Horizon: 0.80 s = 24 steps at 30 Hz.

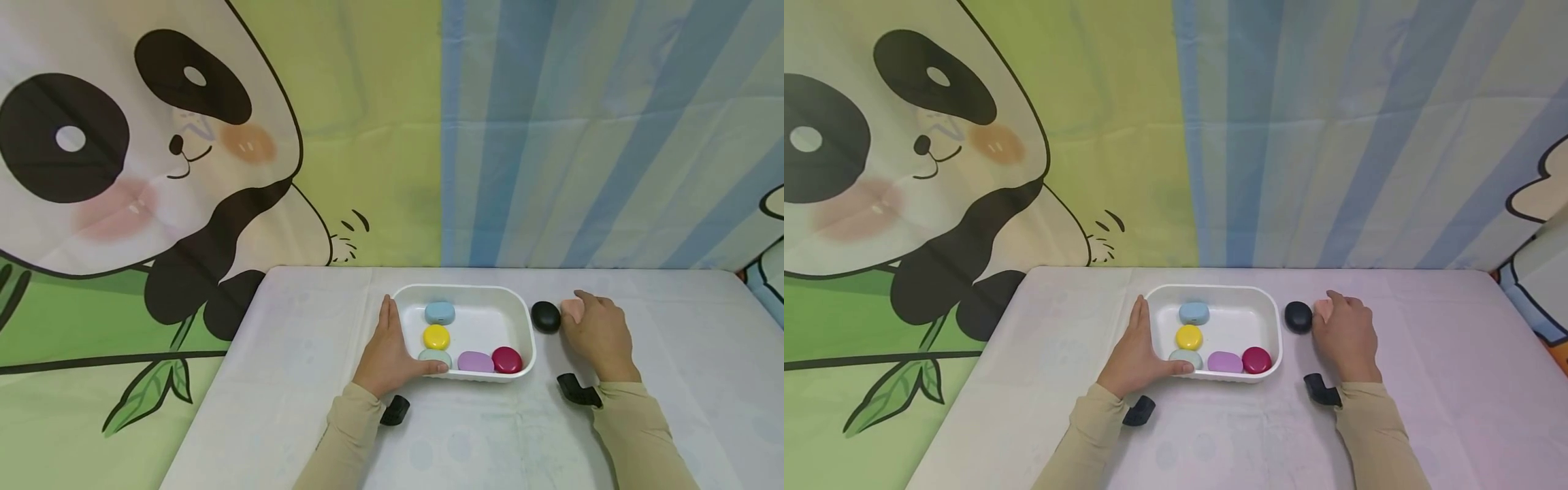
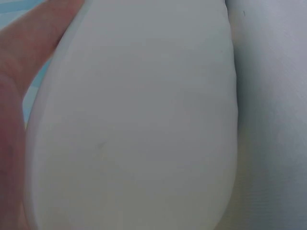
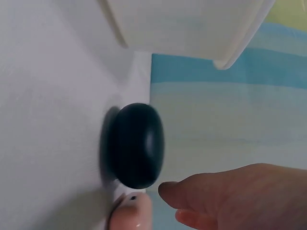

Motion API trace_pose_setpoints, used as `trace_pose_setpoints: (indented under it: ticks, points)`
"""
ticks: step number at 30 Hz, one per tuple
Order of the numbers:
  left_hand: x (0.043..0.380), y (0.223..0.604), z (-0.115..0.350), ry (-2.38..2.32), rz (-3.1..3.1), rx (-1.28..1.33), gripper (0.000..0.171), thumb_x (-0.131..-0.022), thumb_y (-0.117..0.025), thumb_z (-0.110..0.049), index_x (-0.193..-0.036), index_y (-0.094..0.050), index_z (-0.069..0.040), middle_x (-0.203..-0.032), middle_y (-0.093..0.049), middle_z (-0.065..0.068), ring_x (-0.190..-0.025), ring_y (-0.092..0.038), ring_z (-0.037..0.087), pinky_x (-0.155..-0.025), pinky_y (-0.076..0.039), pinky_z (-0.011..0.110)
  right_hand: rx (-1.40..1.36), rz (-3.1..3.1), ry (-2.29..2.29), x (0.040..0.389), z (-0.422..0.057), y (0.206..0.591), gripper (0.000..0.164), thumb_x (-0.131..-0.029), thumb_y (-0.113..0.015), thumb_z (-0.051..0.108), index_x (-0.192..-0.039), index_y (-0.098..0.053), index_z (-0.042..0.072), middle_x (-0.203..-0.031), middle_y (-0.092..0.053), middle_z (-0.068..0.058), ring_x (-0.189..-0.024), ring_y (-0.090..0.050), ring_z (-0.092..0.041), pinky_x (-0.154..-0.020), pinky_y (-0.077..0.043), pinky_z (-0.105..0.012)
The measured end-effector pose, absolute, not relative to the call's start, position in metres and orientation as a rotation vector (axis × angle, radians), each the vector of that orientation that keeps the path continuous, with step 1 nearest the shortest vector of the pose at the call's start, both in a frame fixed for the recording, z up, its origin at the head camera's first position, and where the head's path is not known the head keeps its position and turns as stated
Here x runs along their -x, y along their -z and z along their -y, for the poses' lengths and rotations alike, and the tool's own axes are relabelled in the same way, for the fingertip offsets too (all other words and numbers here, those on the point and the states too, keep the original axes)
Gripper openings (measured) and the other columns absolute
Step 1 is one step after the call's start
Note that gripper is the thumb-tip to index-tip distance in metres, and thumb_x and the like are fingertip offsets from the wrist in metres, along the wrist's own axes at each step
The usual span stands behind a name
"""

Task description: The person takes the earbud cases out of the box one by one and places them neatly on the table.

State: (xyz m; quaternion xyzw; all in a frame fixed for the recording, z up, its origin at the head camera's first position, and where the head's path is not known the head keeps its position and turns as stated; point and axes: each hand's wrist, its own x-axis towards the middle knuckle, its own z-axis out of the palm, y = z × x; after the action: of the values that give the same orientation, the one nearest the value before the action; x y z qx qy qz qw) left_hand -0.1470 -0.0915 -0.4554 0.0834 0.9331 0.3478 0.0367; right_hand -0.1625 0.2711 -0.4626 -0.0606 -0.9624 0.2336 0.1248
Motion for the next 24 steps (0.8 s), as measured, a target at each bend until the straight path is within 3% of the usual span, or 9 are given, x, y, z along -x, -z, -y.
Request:
trace_pose_setpoints:
  ticks: [8,14,24]
  points:
    - [0.146,0.453,0.091,-1.08,-2.861,-0.253,0.148,-0.059,-0.088,-0.067,-0.16,-0.003,0.0,-0.169,0.002,0.012,-0.146,-0.033,0.037,-0.109,-0.042,0.045,0.12,2.706,-0.683,0.158,-0.253,0.446,0.041,-0.09,-0.057,0.011,-0.125,-0.061,-0.011,-0.121,-0.055,-0.043,-0.105,-0.048,-0.066,-0.078,-0.044,-0.073]
    - [0.146,0.453,0.09,-1.083,-2.849,-0.248,0.149,-0.059,-0.087,-0.07,-0.16,-0.002,-0.001,-0.169,0.003,0.011,-0.147,-0.03,0.036,-0.111,-0.04,0.045,0.061,2.674,-0.689,0.155,-0.233,0.437,0.044,-0.089,-0.067,0.01,-0.128,-0.06,-0.01,-0.123,-0.054,-0.041,-0.108,-0.049,-0.062,-0.072,-0.048,-0.07]
    - [0.145,0.452,0.091,-1.084,-2.856,-0.249,0.15,-0.058,-0.086,-0.072,-0.16,-0.003,0.0,-0.169,0.002,0.012,-0.146,-0.033,0.037,-0.109,-0.042,0.045,-0.06,2.631,-0.737,0.149,-0.196,0.425,0.045,-0.089,-0.07,0.009,-0.129,-0.061,-0.007,-0.124,-0.056,-0.037,-0.111,-0.052,-0.056,-0.078,-0.049,-0.067]
